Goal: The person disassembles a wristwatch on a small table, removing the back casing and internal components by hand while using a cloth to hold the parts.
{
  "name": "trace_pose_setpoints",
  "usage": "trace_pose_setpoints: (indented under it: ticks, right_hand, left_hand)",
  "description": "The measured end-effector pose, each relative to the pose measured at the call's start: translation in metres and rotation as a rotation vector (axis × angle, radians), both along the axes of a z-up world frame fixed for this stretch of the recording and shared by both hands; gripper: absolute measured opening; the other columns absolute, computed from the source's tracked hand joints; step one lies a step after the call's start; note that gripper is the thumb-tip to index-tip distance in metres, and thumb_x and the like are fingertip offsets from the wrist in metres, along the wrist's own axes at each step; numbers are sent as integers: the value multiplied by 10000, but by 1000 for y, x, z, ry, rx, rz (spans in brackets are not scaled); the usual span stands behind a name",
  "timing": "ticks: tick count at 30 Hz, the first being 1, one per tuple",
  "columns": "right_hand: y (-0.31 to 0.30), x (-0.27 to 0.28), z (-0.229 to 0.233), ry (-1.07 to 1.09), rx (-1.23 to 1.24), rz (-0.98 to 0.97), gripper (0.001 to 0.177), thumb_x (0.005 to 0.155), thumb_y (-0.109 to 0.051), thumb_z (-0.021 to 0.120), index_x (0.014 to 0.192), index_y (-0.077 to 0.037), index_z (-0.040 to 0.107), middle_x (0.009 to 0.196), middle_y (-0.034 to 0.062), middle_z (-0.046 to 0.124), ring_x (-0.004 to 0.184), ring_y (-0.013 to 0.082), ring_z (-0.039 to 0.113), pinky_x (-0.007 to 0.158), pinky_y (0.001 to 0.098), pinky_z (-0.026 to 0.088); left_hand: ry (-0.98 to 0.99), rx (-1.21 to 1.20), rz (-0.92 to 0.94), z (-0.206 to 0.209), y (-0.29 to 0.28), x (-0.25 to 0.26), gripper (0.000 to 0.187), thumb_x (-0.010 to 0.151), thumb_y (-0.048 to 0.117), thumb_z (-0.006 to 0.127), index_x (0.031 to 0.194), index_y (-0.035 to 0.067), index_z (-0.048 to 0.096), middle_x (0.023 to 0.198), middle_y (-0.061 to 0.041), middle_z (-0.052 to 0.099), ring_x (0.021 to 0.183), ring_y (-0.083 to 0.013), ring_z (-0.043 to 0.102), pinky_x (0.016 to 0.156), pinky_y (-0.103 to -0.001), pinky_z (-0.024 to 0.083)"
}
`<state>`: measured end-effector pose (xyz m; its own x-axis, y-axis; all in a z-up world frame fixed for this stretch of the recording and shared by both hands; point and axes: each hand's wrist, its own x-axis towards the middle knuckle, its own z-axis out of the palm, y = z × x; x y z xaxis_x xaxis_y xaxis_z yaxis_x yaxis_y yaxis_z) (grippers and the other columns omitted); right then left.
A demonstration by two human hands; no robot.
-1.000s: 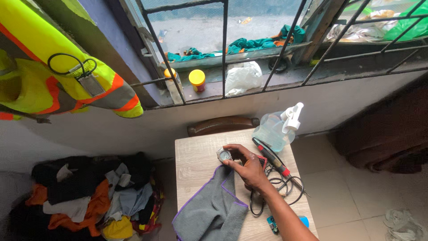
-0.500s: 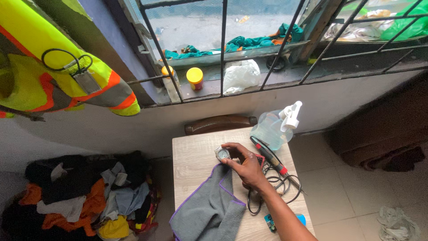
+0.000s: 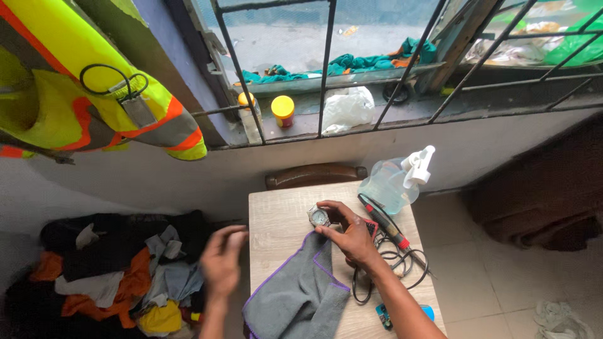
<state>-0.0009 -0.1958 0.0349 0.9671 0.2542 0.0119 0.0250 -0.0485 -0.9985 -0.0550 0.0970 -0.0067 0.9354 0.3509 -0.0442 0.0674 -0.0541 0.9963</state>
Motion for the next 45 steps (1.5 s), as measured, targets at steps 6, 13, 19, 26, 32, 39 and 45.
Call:
trace_pose_setpoints:
  ticks: [6,13,19,26,32,39,45]
  right_hand:
    - [0,-1,6,67,-15,-28,543,825,-122,810,1337,-96,630,1193,53,703,1123,143,649,958,317,552]
    - [3,-1,19,7,-236,-55,537,822,-129,795,1333,-101,632,1085,63,762,1036,144,702,916,313,569]
    - [6,1,23,-34,-273,-26,521,831,-118,776,1332,-101,637,1099,81,783,1048,159,733,910,320,570]
    - [9,2,25,22,-269,-29,498,847,-117,755,1330,-103,636,1068,85,791,1021,150,750,877,319,592]
    - [9,3,23,-18,-260,-27,476,861,-124,758,1321,-91,640,1101,90,779,1048,153,737,893,326,597]
    - [8,0,17,0,-249,-8,488,873,-142,722,1352,-105,633,1090,73,783,1006,137,746,881,311,603]
    - [9,0,18,-3,-290,9,500,855,-146,766,1338,-116,642,1063,66,779,990,122,728,850,304,597]
  left_hand:
    - [61,-46,-311,33,-98,33,278,970,250,645,1162,62,715,1009,-75,754,957,-151,693,843,-281,540]
    - [-27,186,-321,28,-114,26,266,985,281,652,1046,35,733,843,-66,760,764,-129,712,686,-284,547]
    - [5,126,-309,27,-113,27,241,964,238,678,1033,14,733,808,-85,757,732,-135,698,664,-274,540]
    - [-52,67,-309,15,-107,31,189,961,167,656,1017,-1,722,821,-82,771,751,-126,743,677,-269,574]
    - [5,63,-275,16,-108,32,160,958,142,674,982,-7,726,787,-86,765,705,-122,716,632,-260,552]
    - [-74,95,-289,16,-107,30,125,934,113,685,972,-3,710,802,-64,742,707,-102,694,640,-255,546]
    - [-49,118,-284,15,-106,29,121,932,124,681,940,5,700,749,-58,690,646,-106,628,598,-273,502]
